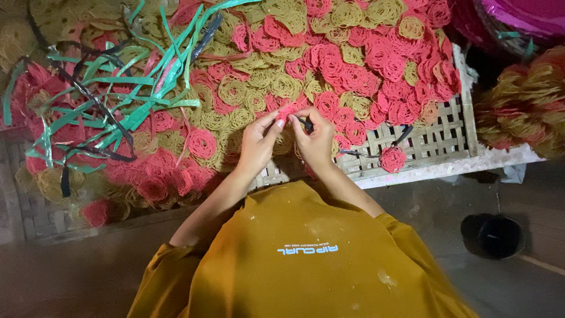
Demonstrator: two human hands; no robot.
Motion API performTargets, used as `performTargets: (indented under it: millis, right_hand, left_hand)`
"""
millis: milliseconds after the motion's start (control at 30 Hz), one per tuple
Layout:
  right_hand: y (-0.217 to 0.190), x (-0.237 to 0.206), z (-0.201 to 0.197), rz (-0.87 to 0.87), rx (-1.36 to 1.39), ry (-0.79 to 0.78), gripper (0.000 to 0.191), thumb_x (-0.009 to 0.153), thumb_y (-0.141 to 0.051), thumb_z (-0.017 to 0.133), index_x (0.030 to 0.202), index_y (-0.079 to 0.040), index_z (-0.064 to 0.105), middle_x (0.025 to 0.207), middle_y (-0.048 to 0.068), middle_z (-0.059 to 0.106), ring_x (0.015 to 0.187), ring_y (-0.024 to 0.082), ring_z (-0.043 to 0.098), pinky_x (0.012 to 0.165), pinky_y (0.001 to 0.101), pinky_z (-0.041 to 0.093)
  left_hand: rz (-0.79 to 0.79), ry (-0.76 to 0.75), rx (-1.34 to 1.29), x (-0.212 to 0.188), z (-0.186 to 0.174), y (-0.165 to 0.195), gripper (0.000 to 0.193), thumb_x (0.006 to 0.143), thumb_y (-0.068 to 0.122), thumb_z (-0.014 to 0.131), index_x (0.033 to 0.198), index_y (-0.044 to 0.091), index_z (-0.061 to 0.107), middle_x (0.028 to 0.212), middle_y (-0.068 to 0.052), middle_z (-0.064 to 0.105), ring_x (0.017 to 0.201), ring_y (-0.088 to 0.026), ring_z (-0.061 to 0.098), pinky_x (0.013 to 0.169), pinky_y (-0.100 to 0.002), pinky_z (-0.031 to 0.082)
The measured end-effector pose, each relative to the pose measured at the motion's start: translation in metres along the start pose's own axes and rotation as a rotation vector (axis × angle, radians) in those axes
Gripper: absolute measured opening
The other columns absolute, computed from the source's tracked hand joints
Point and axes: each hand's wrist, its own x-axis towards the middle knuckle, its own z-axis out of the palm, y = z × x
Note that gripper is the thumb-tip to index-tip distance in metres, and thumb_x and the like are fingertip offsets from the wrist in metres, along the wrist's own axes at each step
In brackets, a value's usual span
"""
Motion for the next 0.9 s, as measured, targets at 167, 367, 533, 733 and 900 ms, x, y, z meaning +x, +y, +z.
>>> performTargets:
  millis: [167, 367, 533, 733, 900]
  right_hand:
    - [0.005, -0.002, 0.002, 0.052, -0.019, 0.013, 0.013, 0.094, -0.004, 0.076, 0.088, -0.002, 0.064, 0.067, -0.003, 0.057, 0.060, 0.003, 0.048, 0.054, 0.0229, 0.038]
    - [0.006, -0.001, 0.001, -0.044, 0.046, 0.002, 0.004, 0.095, -0.001, 0.075, 0.095, 0.000, 0.071, 0.082, 0.004, 0.070, 0.075, 0.007, 0.063, 0.067, 0.0240, 0.050]
    - [-0.002, -0.002, -0.005, -0.120, -0.035, -0.011, 0.012, 0.092, -0.001, 0.076, 0.105, 0.000, 0.076, 0.093, 0.009, 0.073, 0.083, 0.012, 0.068, 0.074, 0.0261, 0.054]
    - [0.000, -0.006, -0.004, 0.036, 0.041, 0.029, 0.012, 0.096, -0.001, 0.074, 0.107, -0.002, 0.077, 0.089, 0.005, 0.073, 0.075, 0.008, 0.062, 0.066, 0.0236, 0.048]
    - [0.003, -0.011, 0.001, 0.034, 0.022, 0.058, 0.006, 0.094, -0.002, 0.078, 0.100, -0.001, 0.076, 0.086, 0.005, 0.072, 0.072, 0.009, 0.058, 0.064, 0.0232, 0.046]
  left_hand:
    - [0.033, -0.001, -0.014, -0.002, 0.005, -0.001, 0.033, 0.104, 0.011, 0.061, 0.134, 0.000, 0.066, 0.122, -0.006, 0.075, 0.111, -0.010, 0.064, 0.103, -0.027, 0.049]
    - [0.037, 0.025, -0.060, -0.004, 0.004, -0.009, 0.034, 0.104, 0.009, 0.060, 0.136, -0.001, 0.064, 0.125, -0.007, 0.073, 0.113, -0.011, 0.064, 0.104, -0.028, 0.049]
    - [0.063, 0.070, -0.012, -0.002, 0.005, -0.004, 0.031, 0.106, 0.008, 0.059, 0.135, -0.001, 0.065, 0.125, -0.008, 0.074, 0.115, -0.011, 0.064, 0.105, -0.028, 0.049]
    - [0.154, 0.053, 0.100, -0.008, 0.010, 0.014, 0.035, 0.104, 0.004, 0.056, 0.138, 0.002, 0.063, 0.132, -0.012, 0.072, 0.121, -0.014, 0.065, 0.108, -0.029, 0.049]
    - [0.200, 0.044, 0.111, -0.011, 0.014, 0.023, 0.035, 0.103, 0.001, 0.057, 0.138, 0.002, 0.063, 0.137, -0.014, 0.069, 0.127, -0.017, 0.065, 0.110, -0.030, 0.048]
